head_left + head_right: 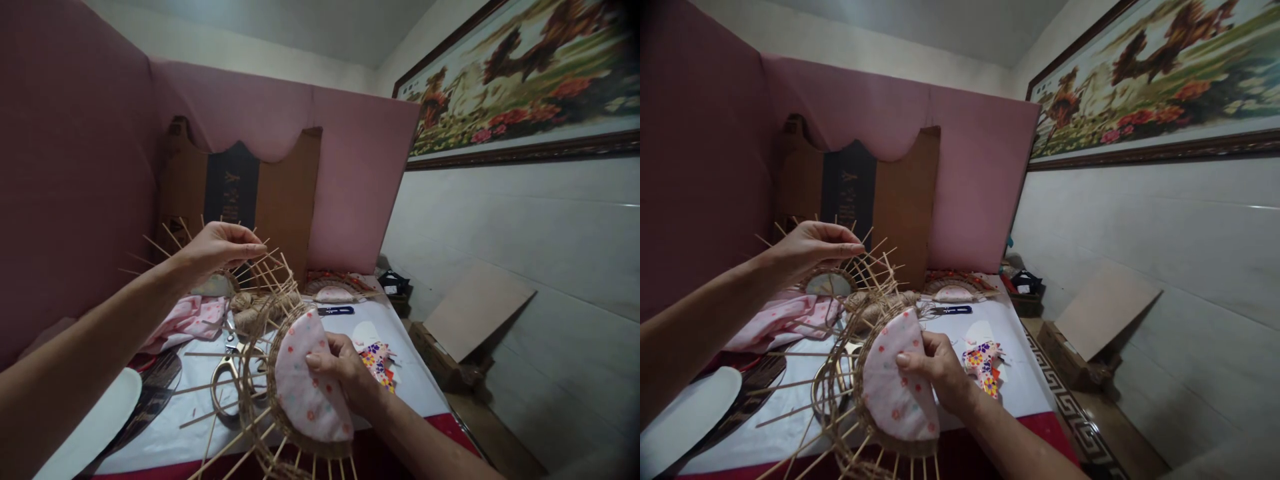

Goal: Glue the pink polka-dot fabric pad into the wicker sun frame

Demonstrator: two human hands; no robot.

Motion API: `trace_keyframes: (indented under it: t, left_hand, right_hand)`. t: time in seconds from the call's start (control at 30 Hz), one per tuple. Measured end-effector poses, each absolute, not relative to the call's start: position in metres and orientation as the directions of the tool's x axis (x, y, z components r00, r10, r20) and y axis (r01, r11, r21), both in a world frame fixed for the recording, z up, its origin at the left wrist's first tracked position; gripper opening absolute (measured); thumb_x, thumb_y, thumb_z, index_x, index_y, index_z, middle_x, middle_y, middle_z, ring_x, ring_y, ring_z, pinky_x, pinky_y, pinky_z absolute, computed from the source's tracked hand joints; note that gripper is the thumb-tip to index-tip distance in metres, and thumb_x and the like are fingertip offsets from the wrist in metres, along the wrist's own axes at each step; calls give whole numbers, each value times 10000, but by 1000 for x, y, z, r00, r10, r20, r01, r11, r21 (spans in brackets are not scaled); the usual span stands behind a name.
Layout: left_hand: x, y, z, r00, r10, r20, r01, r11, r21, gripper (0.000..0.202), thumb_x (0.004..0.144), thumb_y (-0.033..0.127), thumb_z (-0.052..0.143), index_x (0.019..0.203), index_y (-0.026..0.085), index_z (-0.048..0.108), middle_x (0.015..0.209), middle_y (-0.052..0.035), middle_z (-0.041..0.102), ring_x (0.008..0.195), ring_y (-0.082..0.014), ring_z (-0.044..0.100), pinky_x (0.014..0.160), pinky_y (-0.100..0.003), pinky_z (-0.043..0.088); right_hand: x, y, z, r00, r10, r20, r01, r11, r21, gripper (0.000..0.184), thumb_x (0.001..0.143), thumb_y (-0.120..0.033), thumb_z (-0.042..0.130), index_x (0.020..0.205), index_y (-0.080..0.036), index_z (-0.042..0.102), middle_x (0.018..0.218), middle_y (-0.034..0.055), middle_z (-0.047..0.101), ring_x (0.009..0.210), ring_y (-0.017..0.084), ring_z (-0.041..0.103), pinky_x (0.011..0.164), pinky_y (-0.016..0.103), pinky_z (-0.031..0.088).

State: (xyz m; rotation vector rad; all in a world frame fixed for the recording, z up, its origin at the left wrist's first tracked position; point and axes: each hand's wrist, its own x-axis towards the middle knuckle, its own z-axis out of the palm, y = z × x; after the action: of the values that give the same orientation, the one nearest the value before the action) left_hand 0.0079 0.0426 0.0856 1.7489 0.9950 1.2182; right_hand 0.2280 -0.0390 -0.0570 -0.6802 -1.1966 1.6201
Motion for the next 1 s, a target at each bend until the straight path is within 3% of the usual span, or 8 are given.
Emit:
trace_keyframes:
  t: [0.17,0.3,0.47,0.67,0.87,1.0]
  left_hand:
    - [13,21,77,299,813,500,372,-582,723,154,603,338,758,618,187,729,542,-22,615,484,-106,475,445,-211,321]
    - [18,8,65,387,754,532,544,-652,528,168,690,355,690,649,197,729,541,-7,623,495,-109,495,462,-206,337]
    - [23,-2,62,471,671,573,601,-719,348,175,737,345,657,676,197,729,504,17,616,467,-90,495,476,-190,347]
    - [23,-11,58,478,652,589,636,-719,281,192,742,369,654,681,202,729,494,23,617,438,-86,495,457,-201,331]
    - [13,-16,61,528,677,513,680,-699,222,142,774,259,597,765,210,729,641,11,688,541,-97,575,538,-215,385]
    - [5,-14,67,493,680,543,689,-686,234,164,801,266,570,803,218,727,731,9,711,631,-98,615,600,-206,425]
  right_hand:
    - [229,-38,-57,-368,923,115,-367,-31,-930,257,595,-338,758,701,-134,642,603,-12,575,497,96,485,488,211,378]
    - [229,-37,-57,-351,929,117,-367,-21,-930,251,593,-333,761,673,-136,627,591,-19,561,487,87,464,486,209,368]
    - [228,-39,-56,-342,932,122,-363,-11,-932,263,592,-342,760,687,-129,638,601,-9,570,497,91,465,481,208,360]
    - [228,-39,-55,-365,922,133,-364,-10,-932,248,618,-329,748,718,-123,653,622,-1,588,520,97,488,502,210,381]
    - [229,-38,-57,-357,923,141,-379,-5,-926,219,622,-298,750,700,-123,642,607,-19,567,503,77,468,496,195,376]
    - [230,-37,-59,-360,924,129,-372,-16,-928,232,626,-312,750,703,-123,640,602,-17,573,498,81,484,493,196,383]
